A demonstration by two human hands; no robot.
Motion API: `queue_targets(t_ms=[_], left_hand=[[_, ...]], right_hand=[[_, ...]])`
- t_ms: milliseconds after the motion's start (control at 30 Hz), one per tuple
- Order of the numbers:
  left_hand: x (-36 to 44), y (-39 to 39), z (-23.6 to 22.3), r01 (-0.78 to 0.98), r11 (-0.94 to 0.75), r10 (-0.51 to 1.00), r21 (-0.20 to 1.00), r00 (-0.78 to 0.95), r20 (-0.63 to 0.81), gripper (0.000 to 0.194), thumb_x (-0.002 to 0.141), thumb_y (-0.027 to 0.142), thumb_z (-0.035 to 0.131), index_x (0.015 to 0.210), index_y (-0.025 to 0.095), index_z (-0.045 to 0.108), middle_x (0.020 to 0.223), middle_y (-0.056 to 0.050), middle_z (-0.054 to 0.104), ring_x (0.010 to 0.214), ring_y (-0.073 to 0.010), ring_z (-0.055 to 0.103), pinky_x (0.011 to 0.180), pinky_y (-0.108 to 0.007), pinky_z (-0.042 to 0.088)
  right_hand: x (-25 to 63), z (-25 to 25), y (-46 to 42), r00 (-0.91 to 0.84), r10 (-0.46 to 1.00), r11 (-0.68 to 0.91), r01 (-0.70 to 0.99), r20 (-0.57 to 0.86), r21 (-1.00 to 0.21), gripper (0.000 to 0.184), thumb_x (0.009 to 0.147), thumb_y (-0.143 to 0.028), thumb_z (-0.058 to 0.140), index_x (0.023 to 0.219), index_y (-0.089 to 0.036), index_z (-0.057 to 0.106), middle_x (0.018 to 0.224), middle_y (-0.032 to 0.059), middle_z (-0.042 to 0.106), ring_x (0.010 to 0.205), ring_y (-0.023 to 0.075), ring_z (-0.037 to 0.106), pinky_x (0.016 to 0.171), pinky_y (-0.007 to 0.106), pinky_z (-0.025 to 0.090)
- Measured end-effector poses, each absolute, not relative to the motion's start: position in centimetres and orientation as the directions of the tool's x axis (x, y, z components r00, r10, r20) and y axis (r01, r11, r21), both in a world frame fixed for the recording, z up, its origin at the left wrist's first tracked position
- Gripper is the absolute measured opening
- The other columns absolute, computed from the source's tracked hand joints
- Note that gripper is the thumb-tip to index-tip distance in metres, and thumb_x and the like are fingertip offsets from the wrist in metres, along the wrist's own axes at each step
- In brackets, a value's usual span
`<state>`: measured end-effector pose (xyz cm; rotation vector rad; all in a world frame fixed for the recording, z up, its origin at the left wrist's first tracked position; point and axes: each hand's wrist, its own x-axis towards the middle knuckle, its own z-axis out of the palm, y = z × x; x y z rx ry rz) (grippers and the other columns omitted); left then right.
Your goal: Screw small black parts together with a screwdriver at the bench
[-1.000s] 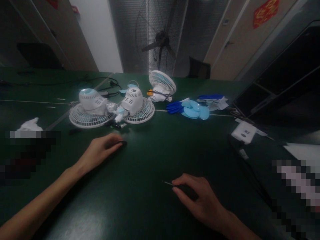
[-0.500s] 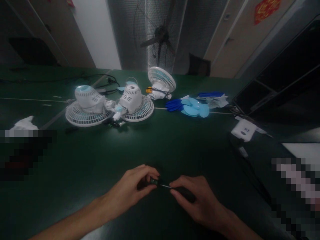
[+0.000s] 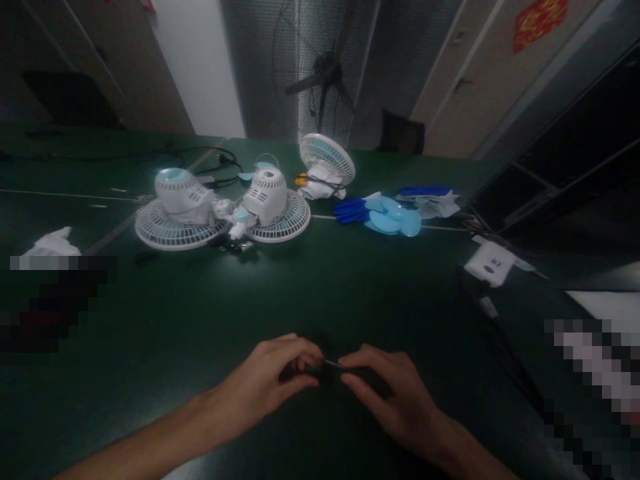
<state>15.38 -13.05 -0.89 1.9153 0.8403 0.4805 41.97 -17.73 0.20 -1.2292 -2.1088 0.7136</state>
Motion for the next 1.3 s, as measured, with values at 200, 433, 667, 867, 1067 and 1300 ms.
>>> queue_targets(t_ms=[200, 433, 667, 867, 1067, 1300], left_hand=[[15.0, -12.2, -0.6, 0.294, -0.401, 0.699, 0.868, 0.711, 0.082, 0.016, 0.102, 0.028, 0.061, 0.113, 0.025, 0.072, 0.109, -0.006, 0.072, 0.1, -0.019, 0.068, 0.089, -0.031, 0.055], [8.9, -6.2, 0.1, 0.556, -0.508, 0.816, 0.658, 0.556, 0.161, 0.03, 0.104, 0.033, 0.051, 0.123, 0.028, 0.073, 0.125, -0.006, 0.072, 0.115, -0.0231, 0.067, 0.104, -0.038, 0.053], [-2.3, -1.4, 0.4, 0.886, -0.195, 0.962, 0.421, 0.09, 0.258, 0.043, 0.098, 0.042, 0.055, 0.129, 0.016, 0.07, 0.132, -0.008, 0.071, 0.115, -0.028, 0.068, 0.106, -0.038, 0.05], [-4.3, -1.4, 0.8, 0.943, -0.147, 0.973, 0.299, 0.084, 0.213, 0.043, 0.099, 0.038, 0.05, 0.133, 0.016, 0.067, 0.14, -0.005, 0.065, 0.122, -0.0257, 0.064, 0.112, -0.036, 0.045], [-5.1, -0.4, 0.6, 0.933, -0.298, 0.946, 0.201, 0.261, 0.192, 0.053, 0.103, 0.05, 0.042, 0.134, 0.014, 0.066, 0.135, -0.01, 0.066, 0.116, -0.0279, 0.065, 0.104, -0.038, 0.05], [-7.9, 1.4, -0.7, 0.884, -0.403, 0.909, 0.237, 0.356, 0.219, 0.072, 0.095, 0.075, 0.039, 0.122, 0.017, 0.072, 0.131, -0.015, 0.067, 0.117, -0.0316, 0.063, 0.105, -0.045, 0.05]], right_hand=[[42.6, -0.4, -17.9, -0.315, 0.911, 0.406, 0.57, 0.267, -0.714, 0.011, 0.099, -0.027, 0.064, 0.108, -0.026, 0.07, 0.095, 0.0021, 0.079, 0.081, 0.02, 0.077, 0.071, 0.03, 0.057], [42.9, -0.2, -18.0, -0.312, 0.918, 0.389, 0.602, 0.243, -0.698, 0.014, 0.099, -0.03, 0.063, 0.11, -0.026, 0.072, 0.092, 0.0027, 0.079, 0.077, 0.0202, 0.076, 0.07, 0.03, 0.059], [43.2, -0.6, -18.0, -0.313, 0.922, 0.378, 0.601, 0.229, -0.704, 0.014, 0.098, -0.029, 0.065, 0.11, -0.026, 0.071, 0.095, 0.0019, 0.079, 0.081, 0.0198, 0.077, 0.074, 0.031, 0.058], [43.1, -0.3, -18.1, -0.315, 0.921, 0.381, 0.602, 0.23, -0.702, 0.013, 0.099, -0.028, 0.064, 0.109, -0.026, 0.071, 0.094, 0.0013, 0.079, 0.079, 0.0195, 0.076, 0.072, 0.03, 0.058], [43.0, -0.1, -17.9, -0.332, 0.922, 0.369, 0.584, 0.202, -0.724, 0.012, 0.099, -0.027, 0.064, 0.109, -0.026, 0.071, 0.09, 0.0011, 0.078, 0.075, 0.0183, 0.075, 0.071, 0.03, 0.057], [43.1, -0.6, -17.9, -0.334, 0.921, 0.366, 0.567, 0.2, -0.738, 0.013, 0.099, -0.028, 0.064, 0.11, -0.025, 0.07, 0.094, 0.0024, 0.079, 0.08, 0.0188, 0.076, 0.071, 0.029, 0.057]])
